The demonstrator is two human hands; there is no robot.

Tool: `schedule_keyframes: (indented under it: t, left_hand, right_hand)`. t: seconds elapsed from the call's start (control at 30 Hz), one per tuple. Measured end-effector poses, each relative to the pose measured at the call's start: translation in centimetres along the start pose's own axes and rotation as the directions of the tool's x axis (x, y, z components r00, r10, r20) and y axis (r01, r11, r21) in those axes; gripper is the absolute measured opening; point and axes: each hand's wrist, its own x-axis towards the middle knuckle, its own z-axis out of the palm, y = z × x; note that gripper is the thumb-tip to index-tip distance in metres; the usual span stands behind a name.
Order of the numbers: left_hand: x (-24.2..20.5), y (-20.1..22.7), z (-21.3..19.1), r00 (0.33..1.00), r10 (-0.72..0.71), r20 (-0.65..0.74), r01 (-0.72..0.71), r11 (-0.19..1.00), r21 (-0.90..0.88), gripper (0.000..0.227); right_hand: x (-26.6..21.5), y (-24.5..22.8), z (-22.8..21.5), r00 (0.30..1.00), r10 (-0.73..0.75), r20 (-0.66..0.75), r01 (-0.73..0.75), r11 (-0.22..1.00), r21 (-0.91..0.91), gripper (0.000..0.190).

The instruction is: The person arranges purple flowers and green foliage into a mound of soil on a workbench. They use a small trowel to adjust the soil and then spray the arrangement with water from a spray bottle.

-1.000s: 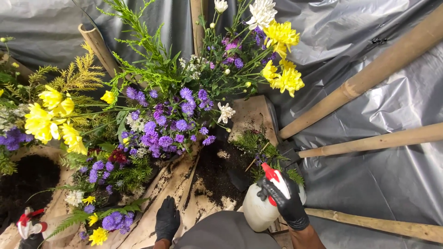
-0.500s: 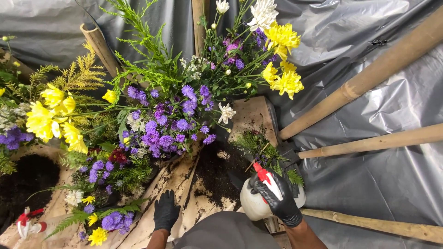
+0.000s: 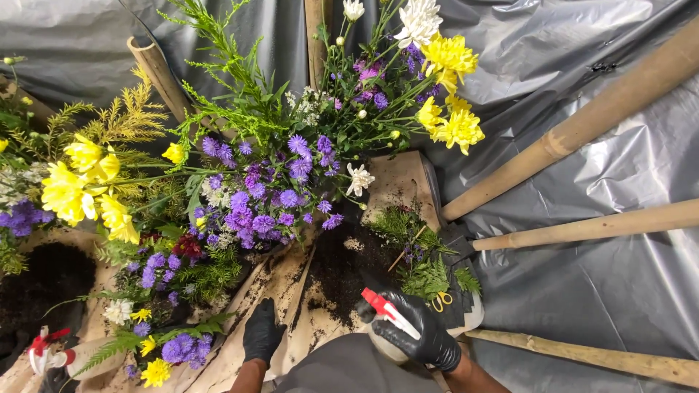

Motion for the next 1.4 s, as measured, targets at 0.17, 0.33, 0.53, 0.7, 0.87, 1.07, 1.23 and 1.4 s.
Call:
schedule_keyframes:
  t: [0.17,0.33,0.53,0.7,0.87,1.07,1.23,1.4]
  left_hand:
    - [0.3,-1.1,1.9,1.0,0.002,-0.006,-0.002,0.999,0.048,0.097]
    - [0.2,-0.5,1.1,1.0,-0.01,0.003,0.009,1.0,0.025,0.093]
    - [0.6,-1.4,2.6,0.998,-0.054,0.042,0.053,0.998,0.037,0.098]
    - [0.5,-1.6,2.9,1.0,-0.022,-0.001,0.022,0.999,0.032,0.097]
    - [1.0,-1.3,2.7,0.995,-0.053,0.081,0.048,0.996,0.069,0.098]
    - [1.2,-1.1,2.8,0.992,-0.086,0.091,0.082,0.995,0.048,0.098]
    - [1.1,-0.3,1.8,0.994,-0.071,0.085,0.065,0.996,0.065,0.097]
    - [1.0,-0.3,1.8,0.996,-0.057,0.063,0.052,0.996,0.079,0.099]
  right_hand:
    - [-0.8,-0.5,0.0,0.958,-0.286,-0.035,0.287,0.958,0.018,0.036]
    - [-0.1,-1.9,0.1,0.929,-0.369,0.031,0.369,0.929,0.009,0.017]
    - [-1.2,3.3,0.6,0.959,-0.279,-0.036,0.282,0.951,0.124,0.022]
    - [-1.2,4.3,-0.9,0.966,-0.073,-0.249,0.132,0.965,0.228,0.038]
    - [-2.2,9.5,-1.9,0.912,0.016,-0.409,0.068,0.98,0.189,0.021]
    - [-4.7,19.9,-4.1,0.741,-0.649,-0.174,0.345,0.59,-0.729,0.042]
    - [-2.2,10.3,-2.7,0.848,0.034,-0.53,0.099,0.97,0.22,0.045]
    - [-2.2,10.4,-3.2,0.857,0.069,-0.511,0.174,0.894,0.413,0.052]
